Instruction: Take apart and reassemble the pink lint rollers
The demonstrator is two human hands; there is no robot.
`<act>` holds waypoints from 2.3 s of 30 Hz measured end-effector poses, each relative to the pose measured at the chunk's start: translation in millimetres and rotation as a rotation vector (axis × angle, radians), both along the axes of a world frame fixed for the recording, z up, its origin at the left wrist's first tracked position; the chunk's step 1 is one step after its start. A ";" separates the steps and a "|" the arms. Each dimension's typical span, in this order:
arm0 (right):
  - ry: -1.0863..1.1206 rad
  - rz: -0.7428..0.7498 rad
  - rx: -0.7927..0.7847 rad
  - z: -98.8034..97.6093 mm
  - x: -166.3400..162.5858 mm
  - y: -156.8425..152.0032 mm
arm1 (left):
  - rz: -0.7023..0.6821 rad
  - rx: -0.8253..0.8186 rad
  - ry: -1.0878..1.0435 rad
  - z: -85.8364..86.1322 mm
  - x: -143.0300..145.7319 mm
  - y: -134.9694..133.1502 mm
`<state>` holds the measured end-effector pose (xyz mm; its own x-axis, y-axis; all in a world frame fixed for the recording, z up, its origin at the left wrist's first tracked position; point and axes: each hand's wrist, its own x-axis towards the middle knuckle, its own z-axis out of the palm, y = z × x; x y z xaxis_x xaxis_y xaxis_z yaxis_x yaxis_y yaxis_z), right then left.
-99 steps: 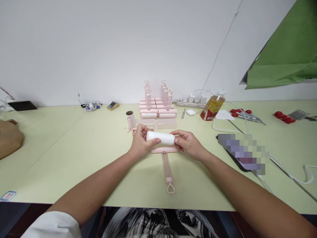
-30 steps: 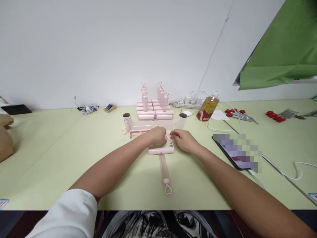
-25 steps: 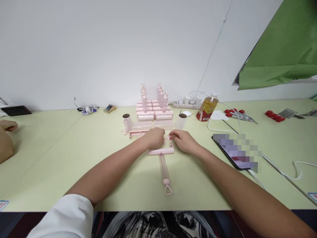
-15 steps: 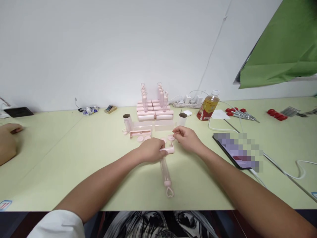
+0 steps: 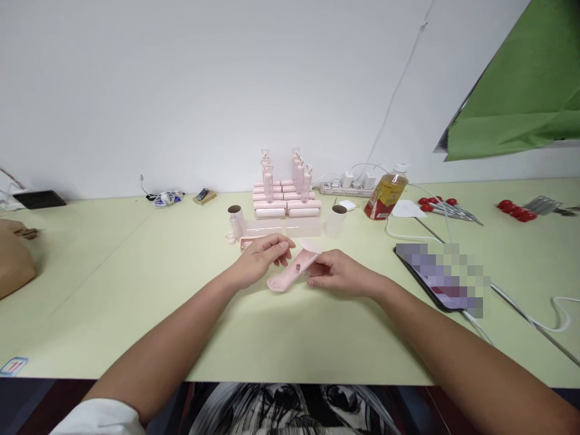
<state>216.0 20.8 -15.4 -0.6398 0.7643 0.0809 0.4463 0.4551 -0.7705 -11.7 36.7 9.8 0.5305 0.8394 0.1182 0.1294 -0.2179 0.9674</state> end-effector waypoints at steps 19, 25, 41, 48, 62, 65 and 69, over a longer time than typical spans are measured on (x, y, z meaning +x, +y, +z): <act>0.044 0.149 -0.103 10.0 -9.6 -9.9 | -0.474 -0.463 -0.160 -19.2 10.8 -18.4; -0.005 0.166 -0.132 14.1 -10.2 -11.6 | -0.465 -0.432 -0.166 -31.9 13.0 -14.6; -0.299 -0.062 0.202 27.3 11.2 -4.0 | -0.215 -0.251 -0.343 -40.2 33.7 -21.6; -0.467 -0.103 0.406 21.2 27.2 6.4 | 0.119 0.104 -0.013 -2.0 16.1 13.0; -0.548 0.045 0.301 3.5 1.4 -2.9 | 0.066 1.121 1.066 -36.7 83.8 85.6; -0.555 0.019 0.292 4.5 -3.3 -1.7 | 0.069 1.111 1.058 -37.8 80.9 85.7; -0.551 -0.003 0.300 1.6 -6.1 1.2 | 0.067 1.075 1.065 -30.0 76.1 84.0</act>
<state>209.9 21.9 -13.8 -0.6464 0.7614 -0.0490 0.7433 0.6140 -0.2655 64.4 120.8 -20.2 0.7266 0.6319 0.2698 0.6836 -0.7043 -0.1914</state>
